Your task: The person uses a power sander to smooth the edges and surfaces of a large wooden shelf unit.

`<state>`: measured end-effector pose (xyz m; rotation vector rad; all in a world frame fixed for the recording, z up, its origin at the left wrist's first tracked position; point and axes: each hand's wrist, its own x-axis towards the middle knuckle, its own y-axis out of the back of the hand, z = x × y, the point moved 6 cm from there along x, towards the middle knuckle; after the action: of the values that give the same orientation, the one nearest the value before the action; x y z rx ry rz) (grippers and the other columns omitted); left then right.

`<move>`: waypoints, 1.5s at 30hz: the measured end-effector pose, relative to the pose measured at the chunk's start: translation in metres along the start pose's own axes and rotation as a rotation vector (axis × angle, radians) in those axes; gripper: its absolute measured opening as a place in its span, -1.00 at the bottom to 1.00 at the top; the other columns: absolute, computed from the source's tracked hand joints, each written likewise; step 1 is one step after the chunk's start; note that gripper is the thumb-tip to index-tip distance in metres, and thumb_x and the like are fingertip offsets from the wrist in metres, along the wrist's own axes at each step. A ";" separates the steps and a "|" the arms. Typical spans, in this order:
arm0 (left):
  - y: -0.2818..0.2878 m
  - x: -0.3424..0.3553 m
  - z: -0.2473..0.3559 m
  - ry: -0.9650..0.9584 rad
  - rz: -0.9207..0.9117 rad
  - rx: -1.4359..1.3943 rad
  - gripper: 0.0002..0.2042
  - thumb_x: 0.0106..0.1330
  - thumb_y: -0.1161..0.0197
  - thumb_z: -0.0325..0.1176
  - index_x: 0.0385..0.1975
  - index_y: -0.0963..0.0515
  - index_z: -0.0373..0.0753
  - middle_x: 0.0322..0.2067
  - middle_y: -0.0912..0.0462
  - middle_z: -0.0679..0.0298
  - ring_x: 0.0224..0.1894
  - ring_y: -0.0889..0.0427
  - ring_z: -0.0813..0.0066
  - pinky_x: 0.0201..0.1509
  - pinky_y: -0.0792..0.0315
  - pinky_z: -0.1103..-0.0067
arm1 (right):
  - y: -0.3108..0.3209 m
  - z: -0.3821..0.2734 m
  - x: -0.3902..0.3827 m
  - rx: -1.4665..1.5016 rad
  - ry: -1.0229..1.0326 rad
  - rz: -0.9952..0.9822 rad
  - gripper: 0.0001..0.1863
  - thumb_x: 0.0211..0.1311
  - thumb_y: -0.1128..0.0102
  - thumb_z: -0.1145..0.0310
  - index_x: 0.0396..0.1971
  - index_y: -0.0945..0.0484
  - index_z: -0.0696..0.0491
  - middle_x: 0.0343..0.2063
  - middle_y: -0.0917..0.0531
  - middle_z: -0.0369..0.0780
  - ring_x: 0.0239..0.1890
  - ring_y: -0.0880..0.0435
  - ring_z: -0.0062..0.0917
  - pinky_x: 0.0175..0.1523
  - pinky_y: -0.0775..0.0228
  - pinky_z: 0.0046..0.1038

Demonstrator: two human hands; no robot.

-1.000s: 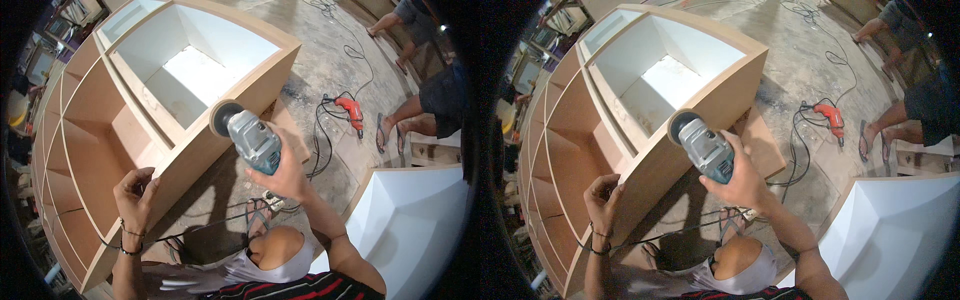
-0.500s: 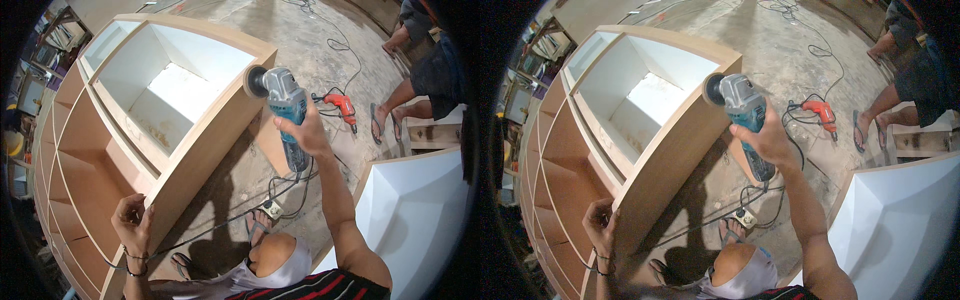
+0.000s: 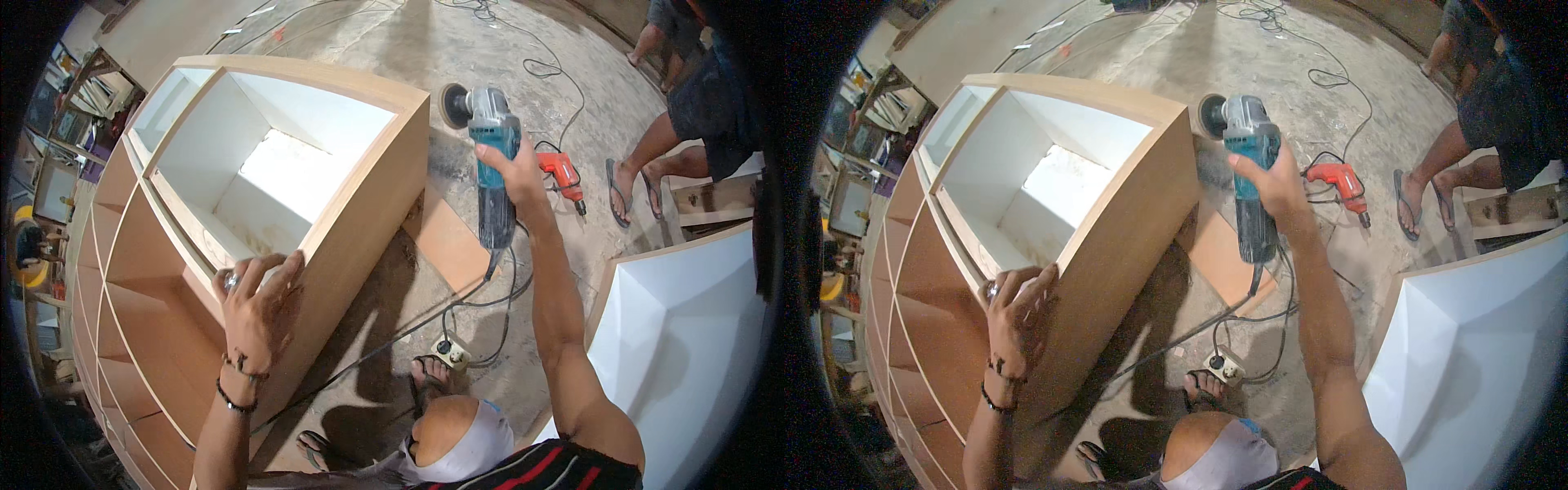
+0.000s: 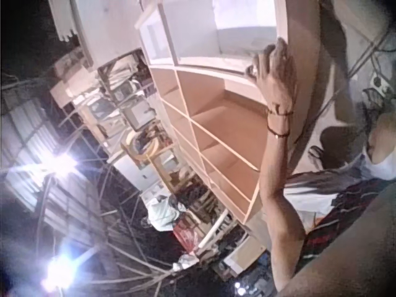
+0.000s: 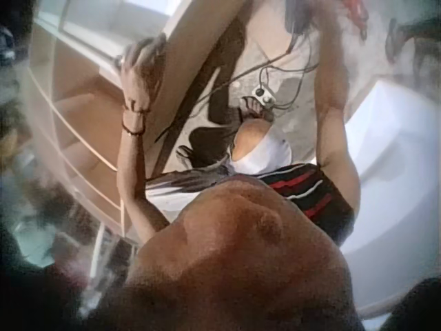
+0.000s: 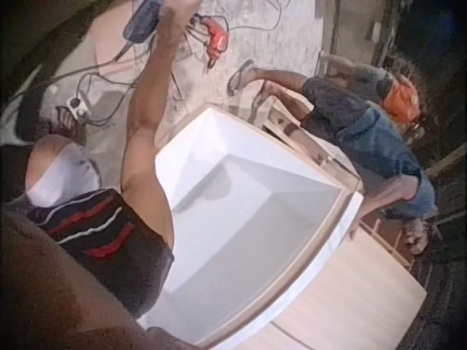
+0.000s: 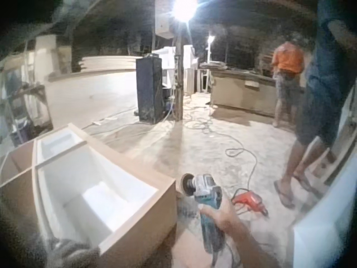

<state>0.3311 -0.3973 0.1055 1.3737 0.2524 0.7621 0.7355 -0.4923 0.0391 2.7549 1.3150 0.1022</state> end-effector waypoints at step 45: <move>0.033 -0.125 -0.064 0.305 -0.099 -0.254 -0.67 0.17 -0.51 -0.28 -0.40 -0.53 -0.43 -0.49 -0.43 0.10 -0.39 -0.38 0.22 -0.23 -0.32 0.36 | -0.126 -0.026 -0.154 -0.333 0.294 -0.318 -0.01 0.06 -0.61 0.22 0.42 -0.19 0.17 0.14 -0.55 0.12 0.19 -0.62 -0.10 0.30 -0.44 -0.16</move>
<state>0.1907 -0.4246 0.0897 0.9962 0.4432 0.8880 0.5394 -0.5317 0.0483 2.2862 1.6145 0.6587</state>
